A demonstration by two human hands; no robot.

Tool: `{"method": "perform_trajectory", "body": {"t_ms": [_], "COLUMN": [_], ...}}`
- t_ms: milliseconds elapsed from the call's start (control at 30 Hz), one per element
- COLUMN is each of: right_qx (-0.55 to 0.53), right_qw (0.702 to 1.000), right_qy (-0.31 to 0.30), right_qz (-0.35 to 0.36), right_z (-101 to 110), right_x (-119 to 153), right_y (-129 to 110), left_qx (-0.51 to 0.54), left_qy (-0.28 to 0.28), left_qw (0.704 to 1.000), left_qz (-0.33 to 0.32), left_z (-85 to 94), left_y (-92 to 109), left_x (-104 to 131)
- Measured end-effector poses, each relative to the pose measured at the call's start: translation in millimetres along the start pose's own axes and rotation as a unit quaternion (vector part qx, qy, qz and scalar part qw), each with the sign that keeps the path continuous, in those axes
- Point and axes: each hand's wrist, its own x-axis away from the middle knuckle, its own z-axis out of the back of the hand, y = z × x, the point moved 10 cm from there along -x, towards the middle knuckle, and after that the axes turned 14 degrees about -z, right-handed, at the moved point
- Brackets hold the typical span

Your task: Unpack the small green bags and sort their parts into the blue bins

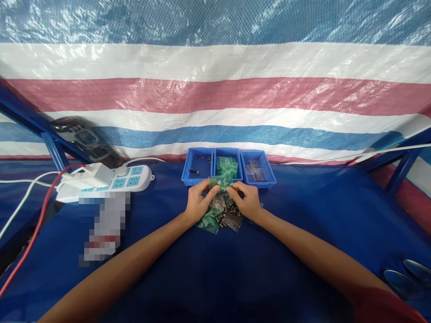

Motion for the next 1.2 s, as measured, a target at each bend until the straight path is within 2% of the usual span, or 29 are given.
{"method": "perform_trajectory", "body": {"t_ms": [200, 300, 367, 500, 667, 733, 867, 967, 1067, 1200], "right_qx": [-0.02, -0.039, -0.04, -0.08, -0.112, -0.103, -0.111, -0.123, -0.121, -0.056], "right_qw": [0.999, 0.999, 0.999, 0.996, 0.993, 0.994, 0.992, 0.988, 0.99, 0.998], "right_qy": [-0.027, -0.013, -0.006, -0.037, -0.035, -0.014, 0.04, 0.053, 0.028, 0.008], "right_qz": [-0.009, -0.011, -0.014, -0.016, -0.025, -0.028, -0.05, -0.075, -0.064, 0.019], "right_z": [-1.0, -0.2, -0.9, -4.1, 2.4, 5.0, 9.0, 8.2, 5.1, 4.8], "right_x": [-0.8, 0.5, 1.5, 2.8, 2.4, 1.8, 2.2, 2.6, 1.2, 0.8], "right_y": [3.1, 5.6, 7.5, 10.1, 12.5, 13.3, 20.2, 26.5, 21.9, 0.3], "left_qx": [0.053, 0.052, 0.047, 0.012, -0.049, -0.055, 0.006, 0.035, 0.014, -0.036], "left_qy": [0.018, 0.017, 0.017, 0.011, 0.041, 0.048, 0.07, 0.056, 0.041, 0.024], "left_qw": [0.998, 0.998, 0.998, 0.996, 0.988, 0.989, 0.996, 0.998, 0.999, 0.995], "left_qz": [0.001, -0.013, -0.031, -0.088, -0.142, -0.13, -0.052, -0.023, -0.033, -0.091], "left_z": [-4.9, -4.9, -2.9, 1.9, 10.6, 10.9, 9.2, 2.2, 0.7, 3.9], "left_y": [-3.4, -0.1, 4.3, 14.2, 22.8, 21.4, 5.8, -3.7, -3.8, 13.8], "left_x": [1.3, 1.0, 0.0, -2.5, -3.3, -3.5, -0.2, 3.2, 2.4, -2.9]}}
